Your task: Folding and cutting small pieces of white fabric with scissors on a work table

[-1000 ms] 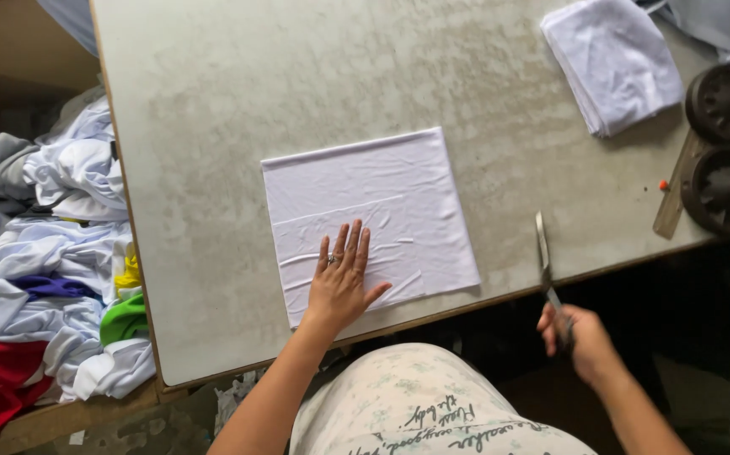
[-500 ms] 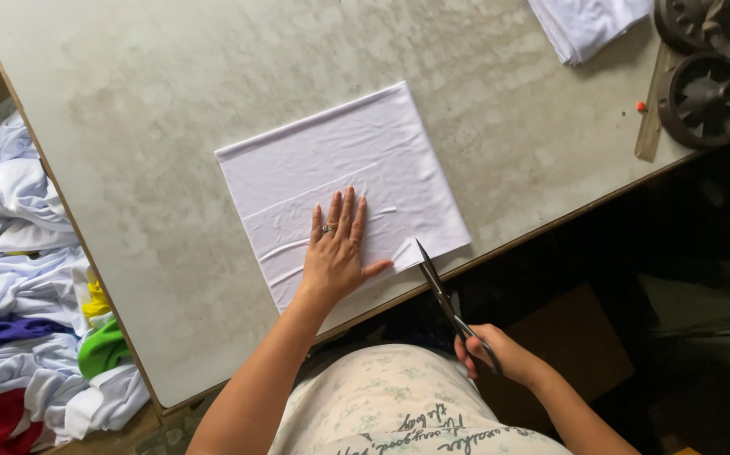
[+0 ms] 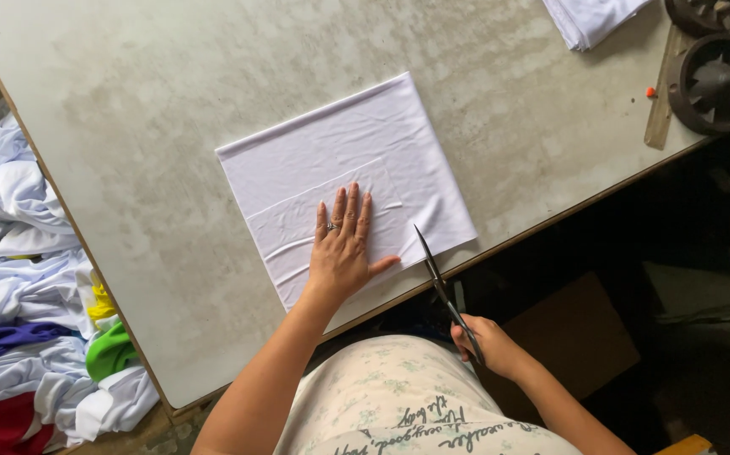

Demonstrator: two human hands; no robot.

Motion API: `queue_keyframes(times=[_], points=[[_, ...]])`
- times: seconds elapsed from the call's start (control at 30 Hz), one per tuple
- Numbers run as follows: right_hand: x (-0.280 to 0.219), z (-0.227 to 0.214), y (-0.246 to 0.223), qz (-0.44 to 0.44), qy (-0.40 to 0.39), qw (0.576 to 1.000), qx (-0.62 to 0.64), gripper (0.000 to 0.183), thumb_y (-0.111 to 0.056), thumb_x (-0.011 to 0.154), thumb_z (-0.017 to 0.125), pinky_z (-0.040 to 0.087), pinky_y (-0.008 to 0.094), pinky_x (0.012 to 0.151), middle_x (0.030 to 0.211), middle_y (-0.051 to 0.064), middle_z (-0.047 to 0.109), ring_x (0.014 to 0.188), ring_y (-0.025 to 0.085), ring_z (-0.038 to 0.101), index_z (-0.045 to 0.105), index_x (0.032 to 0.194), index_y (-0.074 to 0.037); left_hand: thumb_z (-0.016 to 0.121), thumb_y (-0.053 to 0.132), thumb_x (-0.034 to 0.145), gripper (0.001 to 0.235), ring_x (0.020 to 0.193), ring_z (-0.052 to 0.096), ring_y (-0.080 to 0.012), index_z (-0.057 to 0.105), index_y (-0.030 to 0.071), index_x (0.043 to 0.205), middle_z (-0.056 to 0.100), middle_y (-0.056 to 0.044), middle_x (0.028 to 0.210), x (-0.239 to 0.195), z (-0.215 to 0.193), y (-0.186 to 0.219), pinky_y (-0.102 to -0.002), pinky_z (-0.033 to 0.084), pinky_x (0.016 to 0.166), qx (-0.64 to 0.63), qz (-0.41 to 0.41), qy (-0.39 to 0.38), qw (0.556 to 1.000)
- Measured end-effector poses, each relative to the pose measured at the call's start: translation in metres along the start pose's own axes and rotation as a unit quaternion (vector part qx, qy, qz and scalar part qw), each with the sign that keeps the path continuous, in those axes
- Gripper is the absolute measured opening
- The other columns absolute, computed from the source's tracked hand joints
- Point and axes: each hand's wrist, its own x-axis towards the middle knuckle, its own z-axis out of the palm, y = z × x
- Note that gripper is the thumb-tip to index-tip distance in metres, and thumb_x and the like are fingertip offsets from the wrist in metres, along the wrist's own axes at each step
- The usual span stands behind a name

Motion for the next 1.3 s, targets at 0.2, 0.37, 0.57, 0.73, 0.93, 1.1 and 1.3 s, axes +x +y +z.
queue_keyframes(times=[0.2,0.37,0.57,0.73,0.93,1.1,1.3], points=[[-0.014,0.009,-0.012,0.072,0.05,0.996,-0.001,0.034,-0.035,0.096,0.06,0.048,0.029,0.053,0.065,0.004,0.05,0.056,0.015,0.052,0.052,0.074,-0.01,0.043,0.09,0.087,0.117,0.16,0.005,-0.031,0.015,0.007,0.165,0.01,-0.017,0.171,0.0,-0.001,0.0,-0.054,0.002,0.128,-0.002,0.0,0.008,1.0],[-0.019,0.009,-0.012,0.105,0.099,0.989,0.014,0.028,-0.02,0.098,0.064,0.046,0.029,0.043,0.055,0.005,0.051,0.047,0.015,0.049,0.07,0.076,-0.005,0.044,0.089,0.088,0.116,0.16,0.005,-0.0306,0.015,0.007,0.165,0.009,-0.018,0.171,0.0,-0.002,0.0,-0.054,0.002,0.128,-0.01,-0.002,0.007,1.0],[-0.011,0.005,-0.019,0.148,0.067,0.984,0.069,0.024,-0.017,0.098,0.061,0.045,0.033,0.04,0.063,0.009,0.056,0.047,0.02,0.052,0.063,0.078,-0.003,0.044,0.088,0.088,0.116,0.16,0.006,-0.0323,0.013,0.007,0.165,0.008,-0.017,0.172,0.001,-0.002,-0.002,-0.056,0.004,0.128,-0.012,-0.002,0.006,1.0],[0.017,0.005,-0.035,0.055,0.048,0.996,-0.054,0.061,-0.058,0.095,0.06,0.057,0.029,0.052,0.049,0.009,0.064,0.046,0.02,0.069,0.065,0.064,-0.006,0.043,0.091,0.08,0.122,0.159,0.003,-0.0299,0.012,0.01,0.165,0.008,-0.014,0.173,0.003,-0.006,0.001,-0.053,-0.005,0.126,-0.051,-0.033,-0.065,0.996],[0.031,0.002,-0.014,0.067,0.079,0.994,-0.037,0.057,-0.051,0.094,0.066,0.053,0.027,0.039,0.046,0.01,0.06,0.041,0.02,0.066,0.062,0.061,-0.005,0.042,0.092,0.081,0.121,0.159,0.003,-0.03,0.013,0.01,0.165,0.009,-0.015,0.172,0.003,-0.007,0.001,-0.053,-0.005,0.125,-0.049,-0.031,-0.06,0.997],[0.015,0.009,-0.047,0.089,0.109,0.99,-0.01,0.052,-0.036,0.093,0.072,0.051,0.028,0.031,0.042,0.014,0.057,0.036,0.021,0.062,0.061,0.058,0.0,0.042,0.092,0.079,0.122,0.159,0.002,-0.03,0.013,0.01,0.165,0.008,-0.015,0.172,0.002,-0.003,0.002,-0.053,-0.006,0.126,-0.054,-0.034,-0.064,0.996],[0.036,0.001,-0.067,0.079,0.072,0.993,-0.041,0.058,-0.048,0.094,0.067,0.055,0.028,0.034,0.044,0.012,0.061,0.038,0.021,0.065,0.062,0.058,-0.002,0.044,0.092,0.079,0.123,0.159,0.004,-0.0306,0.013,0.01,0.165,0.01,-0.015,0.172,0.004,-0.003,0.001,-0.054,-0.005,0.126,-0.05,-0.027,-0.045,0.997]])
